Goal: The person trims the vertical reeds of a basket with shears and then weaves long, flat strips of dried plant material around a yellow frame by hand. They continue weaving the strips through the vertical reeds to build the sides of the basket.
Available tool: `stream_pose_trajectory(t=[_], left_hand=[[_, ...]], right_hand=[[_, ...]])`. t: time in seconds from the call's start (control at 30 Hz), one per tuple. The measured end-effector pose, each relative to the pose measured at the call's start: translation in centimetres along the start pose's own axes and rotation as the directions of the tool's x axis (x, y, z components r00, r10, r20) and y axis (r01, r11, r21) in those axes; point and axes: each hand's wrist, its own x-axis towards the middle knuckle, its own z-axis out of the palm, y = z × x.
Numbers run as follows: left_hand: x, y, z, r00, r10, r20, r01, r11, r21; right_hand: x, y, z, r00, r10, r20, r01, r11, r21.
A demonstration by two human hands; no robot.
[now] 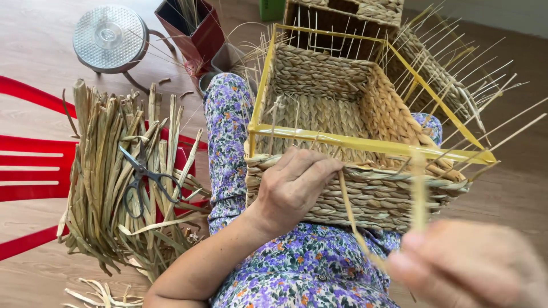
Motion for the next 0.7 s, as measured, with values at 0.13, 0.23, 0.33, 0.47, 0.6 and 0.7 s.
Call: stream_pose_trajectory(t=[0.13, 0.23, 0.33, 0.47, 0.6, 0.7], left_hand=[[0.1, 0.3, -0.5, 0.998, -0.013, 0.056, 0.011, 1.0, 0.029], [0.1, 0.3, -0.5, 0.998, -0.008, 0.069, 0.006, 0.999, 0.035], [0.0, 0.2, -0.6, 0.995, -0.021, 0.097, 0.016, 0.999, 0.044], [0.1, 0.4, -0.8, 0.992, -0.022, 0.128, 0.015, 0.998, 0.056], [0.2, 0.7, -0.7, 0.989, -0.043, 0.144, 0.031, 0.996, 0.084], [0.5, 0.8, -0.8, 0.985, -0.056, 0.165, 0.04, 0.994, 0.099]], right_hand=[[0.9, 0.3, 0.8, 0.999, -0.034, 0.032, 0.03, 0.993, 0.112], [2.2, 1.4, 1.3, 0.988, -0.154, 0.026, 0.138, 0.94, 0.313], [2.7, 2.6, 2.6, 0.996, -0.089, 0.031, 0.079, 0.971, 0.225], [4.9, 5.0, 4.7, 0.988, -0.147, -0.037, 0.139, 0.975, -0.175], [5.2, 7.2, 5.6, 0.998, -0.004, 0.066, 0.02, 0.968, -0.248], [4.9, 8.5, 5.5, 0.987, 0.031, 0.16, -0.016, 0.995, -0.095]])
